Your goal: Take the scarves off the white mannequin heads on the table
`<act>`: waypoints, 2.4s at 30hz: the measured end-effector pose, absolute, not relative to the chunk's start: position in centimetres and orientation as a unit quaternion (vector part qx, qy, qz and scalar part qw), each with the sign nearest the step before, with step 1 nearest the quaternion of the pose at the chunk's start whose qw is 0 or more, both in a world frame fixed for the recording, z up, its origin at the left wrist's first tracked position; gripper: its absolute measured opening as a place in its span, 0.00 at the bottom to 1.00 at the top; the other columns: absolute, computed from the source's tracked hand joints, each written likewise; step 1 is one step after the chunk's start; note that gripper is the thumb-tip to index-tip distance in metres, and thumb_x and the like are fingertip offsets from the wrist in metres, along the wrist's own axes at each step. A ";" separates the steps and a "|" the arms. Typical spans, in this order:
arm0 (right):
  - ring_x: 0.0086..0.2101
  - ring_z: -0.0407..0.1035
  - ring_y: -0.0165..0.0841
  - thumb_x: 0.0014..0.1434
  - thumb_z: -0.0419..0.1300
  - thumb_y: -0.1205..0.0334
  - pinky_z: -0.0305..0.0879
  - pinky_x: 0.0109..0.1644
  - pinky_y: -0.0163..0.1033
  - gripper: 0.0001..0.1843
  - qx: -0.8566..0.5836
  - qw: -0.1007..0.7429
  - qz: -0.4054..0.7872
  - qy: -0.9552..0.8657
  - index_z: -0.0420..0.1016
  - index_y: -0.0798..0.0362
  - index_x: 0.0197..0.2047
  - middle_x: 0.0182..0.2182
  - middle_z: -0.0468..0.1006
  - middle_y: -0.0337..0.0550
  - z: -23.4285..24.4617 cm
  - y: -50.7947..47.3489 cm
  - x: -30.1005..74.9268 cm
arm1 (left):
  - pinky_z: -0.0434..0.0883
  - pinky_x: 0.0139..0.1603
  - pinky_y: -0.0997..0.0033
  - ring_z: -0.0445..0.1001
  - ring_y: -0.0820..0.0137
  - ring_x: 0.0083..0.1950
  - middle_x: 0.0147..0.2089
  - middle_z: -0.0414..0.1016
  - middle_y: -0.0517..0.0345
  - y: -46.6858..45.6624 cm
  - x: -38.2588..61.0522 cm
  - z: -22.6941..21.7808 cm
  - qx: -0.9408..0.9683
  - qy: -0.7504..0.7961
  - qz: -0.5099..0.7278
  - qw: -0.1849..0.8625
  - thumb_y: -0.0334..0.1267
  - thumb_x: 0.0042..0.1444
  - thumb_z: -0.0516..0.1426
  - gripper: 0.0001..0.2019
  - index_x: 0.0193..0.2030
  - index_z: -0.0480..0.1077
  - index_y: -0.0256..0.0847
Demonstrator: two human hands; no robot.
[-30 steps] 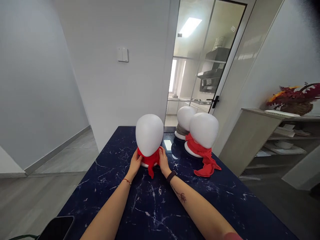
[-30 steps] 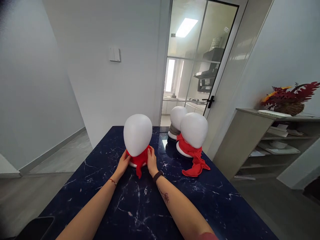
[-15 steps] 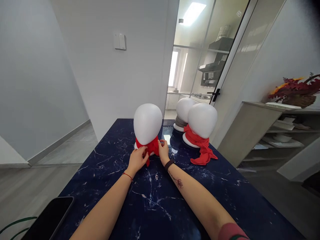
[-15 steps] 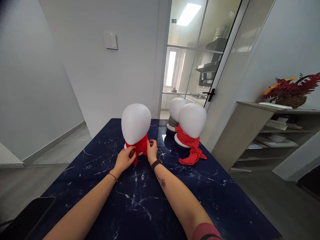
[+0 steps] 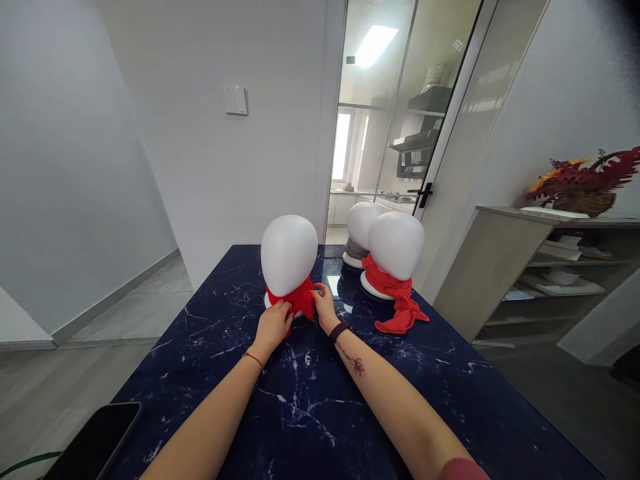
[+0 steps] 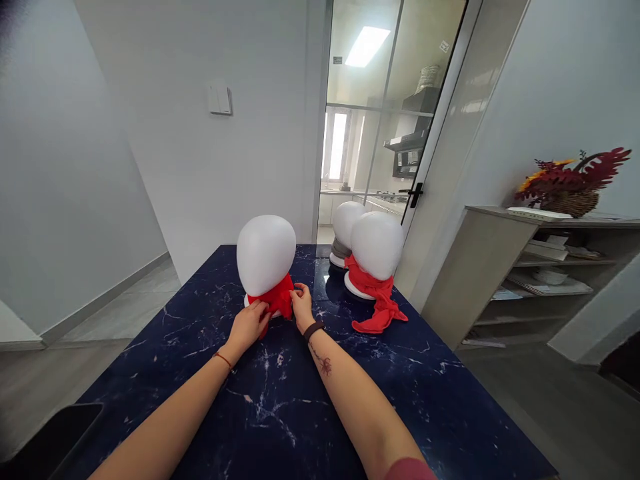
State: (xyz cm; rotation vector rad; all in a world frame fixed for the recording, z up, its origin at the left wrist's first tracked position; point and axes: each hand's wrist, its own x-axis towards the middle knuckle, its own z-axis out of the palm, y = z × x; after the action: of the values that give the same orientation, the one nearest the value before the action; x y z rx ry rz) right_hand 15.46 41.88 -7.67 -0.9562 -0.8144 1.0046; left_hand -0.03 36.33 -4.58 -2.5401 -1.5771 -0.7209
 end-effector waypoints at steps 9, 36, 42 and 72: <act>0.19 0.62 0.26 0.41 0.61 0.60 0.59 0.22 0.32 0.17 -0.430 0.711 0.455 -0.320 0.63 0.51 0.35 0.20 0.67 0.30 -8.1 43.1 16.9 | 0.67 0.42 0.65 0.69 0.63 0.43 0.45 0.66 0.51 36.9 -1.1 -5.2 -0.734 -0.586 -0.339 -0.057 0.37 0.50 0.52 0.06 0.27 0.69 0.41; 0.44 0.68 0.39 0.50 0.51 0.72 0.61 0.49 0.44 0.16 -0.627 0.511 0.084 -0.582 0.70 0.53 0.43 0.41 0.74 0.50 -8.2 41.5 17.2 | 0.64 0.56 0.56 0.67 0.57 0.54 0.50 0.67 0.46 39.5 -3.2 -7.0 -0.576 -0.643 -0.493 -0.109 0.32 0.49 0.52 0.11 0.39 0.70 0.38; 0.53 0.59 0.41 0.53 0.49 0.72 0.56 0.56 0.47 0.22 -0.565 0.524 -0.017 -0.637 0.64 0.57 0.52 0.52 0.66 0.55 -6.8 40.4 16.4 | 0.59 0.61 0.53 0.60 0.55 0.61 0.60 0.61 0.44 39.0 -2.7 -6.6 -0.646 -0.592 -0.482 -0.031 0.29 0.50 0.51 0.24 0.56 0.63 0.38; 0.35 0.71 0.34 0.56 0.50 0.58 0.63 0.38 0.35 0.13 -0.662 0.514 0.135 -0.529 0.66 0.52 0.43 0.38 0.76 0.45 -6.9 40.9 17.4 | 0.67 0.41 0.68 0.72 0.68 0.36 0.32 0.74 0.56 35.2 0.4 -5.0 -0.696 -0.525 -0.482 -0.085 0.29 0.54 0.46 0.10 0.32 0.67 0.41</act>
State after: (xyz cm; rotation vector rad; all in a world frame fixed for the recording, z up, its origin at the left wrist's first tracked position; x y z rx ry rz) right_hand 17.37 40.88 -6.88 -1.5908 -1.2707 0.3250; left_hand 0.41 35.24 -4.99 -2.3118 -1.7462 -1.6031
